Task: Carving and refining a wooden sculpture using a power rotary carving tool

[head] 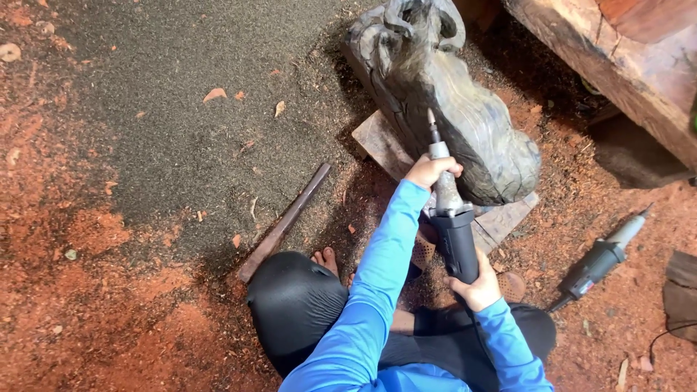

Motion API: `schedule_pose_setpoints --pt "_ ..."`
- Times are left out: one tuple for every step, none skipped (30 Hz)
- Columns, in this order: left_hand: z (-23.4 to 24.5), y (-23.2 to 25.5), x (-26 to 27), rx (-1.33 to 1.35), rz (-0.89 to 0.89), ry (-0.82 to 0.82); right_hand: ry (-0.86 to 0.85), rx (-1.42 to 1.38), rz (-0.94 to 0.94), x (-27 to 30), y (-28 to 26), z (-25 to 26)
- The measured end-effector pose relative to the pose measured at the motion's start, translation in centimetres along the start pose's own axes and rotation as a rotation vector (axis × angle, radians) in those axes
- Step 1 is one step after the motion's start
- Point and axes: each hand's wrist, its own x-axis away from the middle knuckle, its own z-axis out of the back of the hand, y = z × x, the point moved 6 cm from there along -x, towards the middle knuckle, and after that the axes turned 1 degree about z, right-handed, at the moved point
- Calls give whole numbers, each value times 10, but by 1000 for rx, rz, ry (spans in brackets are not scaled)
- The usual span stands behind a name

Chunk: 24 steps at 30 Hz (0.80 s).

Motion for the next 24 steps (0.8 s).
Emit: schedule_pose_setpoints --pt "2 -5 -4 -6 5 0 1 -6 -4 0 3 1" --pt "5 -11 -8 9 6 8 -8 10 0 0 5 1" --pt "6 -16 -13 24 6 13 -13 25 6 0 7 2" --pt "6 -14 -5 19 9 10 -10 19 3 -2 9 4" --pt "6 -13 1 99 44 27 -21 24 -15 -5 11 5" --pt "7 -12 7 178 80 44 -32 28 -33 -8 12 7" --pt "6 -13 7 174 80 42 -31 23 -32 -9 14 7" --pt "6 -14 8 205 80 41 -42 87 -46 -10 17 6" --pt "8 -15 9 238 79 42 -56 152 -60 -11 20 5" --pt "10 -17 8 236 78 43 -58 150 -59 -11 19 5" --pt "11 -21 7 245 81 41 -60 105 -63 -11 18 5" --pt "11 -25 5 254 85 39 -63 59 -67 -11 17 5" --pt "8 -24 4 251 86 36 -60 56 -68 -11 20 7" --pt "7 -22 4 187 51 45 -53 40 -56 -11 22 9" --pt "9 -20 6 126 16 62 -55 27 -47 -10 26 9" --pt "6 -17 9 125 17 68 -61 27 -50 -9 25 9" --pt "5 -12 12 88 15 96 -65 -14 -48 -9 23 9" --pt "3 -7 15 50 12 123 -69 -55 -45 -8 21 8" --pt "0 -6 15 46 13 121 -68 -59 -46 -8 22 8" --pt "-3 -4 15 -19 1 139 -58 -62 -20 -8 22 10" --pt "-4 -4 19 -83 -8 161 -52 -63 2 -5 22 11" --pt "-16 0 28 -85 -5 164 -55 -65 -2 4 28 8" --pt "-25 10 36 -160 7 197 -32 -28 49 11 27 4" --pt "-37 20 45 -234 19 231 -9 8 100 19 25 1"
